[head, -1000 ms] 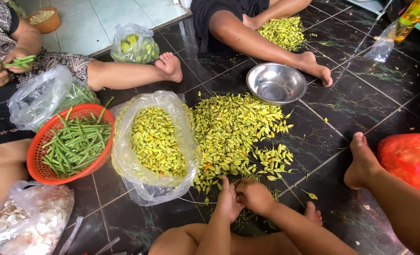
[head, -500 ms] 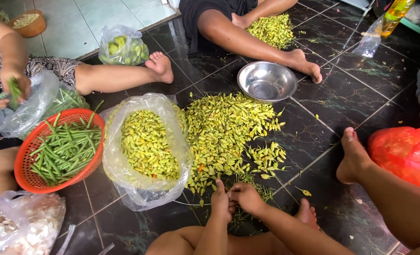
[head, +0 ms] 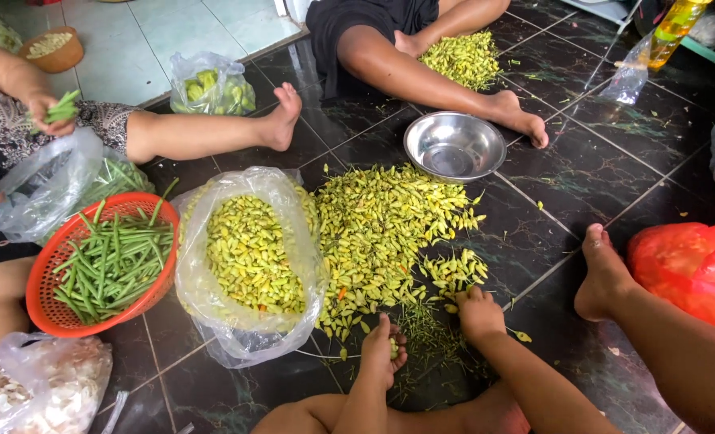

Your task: People sitting on the floor picking small yellow flowers from stems and sorting them into bags.

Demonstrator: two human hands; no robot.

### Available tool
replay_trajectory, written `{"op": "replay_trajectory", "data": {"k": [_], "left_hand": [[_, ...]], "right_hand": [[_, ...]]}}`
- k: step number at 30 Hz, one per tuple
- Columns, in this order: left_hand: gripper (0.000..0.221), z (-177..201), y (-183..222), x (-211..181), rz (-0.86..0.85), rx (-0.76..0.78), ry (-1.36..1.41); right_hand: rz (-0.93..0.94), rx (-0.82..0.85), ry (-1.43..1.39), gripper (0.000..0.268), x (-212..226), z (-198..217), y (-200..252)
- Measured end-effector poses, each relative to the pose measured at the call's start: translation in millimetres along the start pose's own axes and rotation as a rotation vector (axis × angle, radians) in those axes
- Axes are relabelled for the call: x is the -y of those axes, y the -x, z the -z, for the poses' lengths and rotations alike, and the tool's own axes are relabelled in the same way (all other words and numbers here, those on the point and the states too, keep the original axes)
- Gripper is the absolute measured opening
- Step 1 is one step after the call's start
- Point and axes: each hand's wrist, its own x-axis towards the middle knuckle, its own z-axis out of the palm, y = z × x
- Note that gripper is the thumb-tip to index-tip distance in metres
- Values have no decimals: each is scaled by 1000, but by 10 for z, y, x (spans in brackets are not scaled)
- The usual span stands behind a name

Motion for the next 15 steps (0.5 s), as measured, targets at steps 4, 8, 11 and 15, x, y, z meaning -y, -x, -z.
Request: {"op": "replay_trajectory", "data": {"k": [4,8,11,15], "left_hand": [[43,-28,-4,-6,3,-3,-81],[35,54,-340,201,-213,8,-323],[38,138,-793,425,-545,-64,-493],[30,109,-826,558,-1073,-192,-625]], "right_hand": [[100,-44,-167,16,404,298,307],[299,93,-345,24,777,133,393],[120,322,-557,24,983,453,584],[-67,363,-558,38,1084,505,598]]}}
